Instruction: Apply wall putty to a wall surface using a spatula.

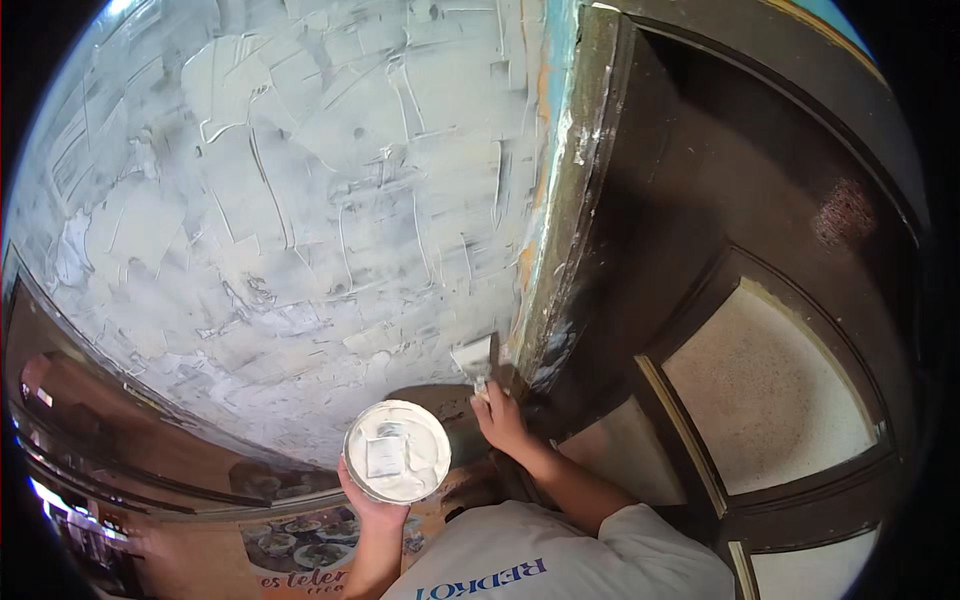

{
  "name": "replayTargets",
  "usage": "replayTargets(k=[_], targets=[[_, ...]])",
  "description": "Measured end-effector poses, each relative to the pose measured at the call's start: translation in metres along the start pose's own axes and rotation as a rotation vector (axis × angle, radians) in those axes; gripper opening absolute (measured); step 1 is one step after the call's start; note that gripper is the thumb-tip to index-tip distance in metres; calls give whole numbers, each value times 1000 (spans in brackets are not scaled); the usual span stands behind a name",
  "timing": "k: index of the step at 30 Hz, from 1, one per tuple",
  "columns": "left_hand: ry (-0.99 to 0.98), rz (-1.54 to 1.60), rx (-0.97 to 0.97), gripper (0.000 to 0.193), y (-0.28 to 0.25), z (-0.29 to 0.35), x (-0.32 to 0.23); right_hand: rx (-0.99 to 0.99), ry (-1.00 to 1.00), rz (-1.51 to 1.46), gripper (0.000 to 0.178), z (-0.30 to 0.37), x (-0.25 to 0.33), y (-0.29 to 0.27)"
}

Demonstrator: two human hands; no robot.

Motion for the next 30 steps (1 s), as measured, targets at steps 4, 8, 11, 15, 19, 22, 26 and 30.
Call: replayTargets(k=[4,8,11,15,19,22,26,30], targets=[[27,-17,-22,61,1,0,1,-13,-83,-1,27,-54,44,-11],[46,6,-44,60,2,5,0,2,-30,71,33,-38,31,1],[95,-3,-71,58,-6,8,-3,62,35,43,36,16,-15,15],[141,2,-105,58,-7,11,-6,79,53,-26,28,32,-14,17],[135,28,-98,58,-11,8,-5,67,-21,-33,27,-12,5,20],[142,19,-97,57,-10,5,-3,70,0,-11,28,-20,-15,26],[133,31,-95,57,-4,11,-2,117,147,-132,31,40,-77,36],[122,43,-113,58,-9,8,2,115,218,-134,32,76,-83,24]])
Point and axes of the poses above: each hand's wrist, its own z-axis away from the middle knuckle, its own y-axis out of the palm, x = y × z, the point moved 2 cm from there along -z, towards the middle knuckle, and after that the axes turned 9 degrees about -y, right-handed, at the moved point
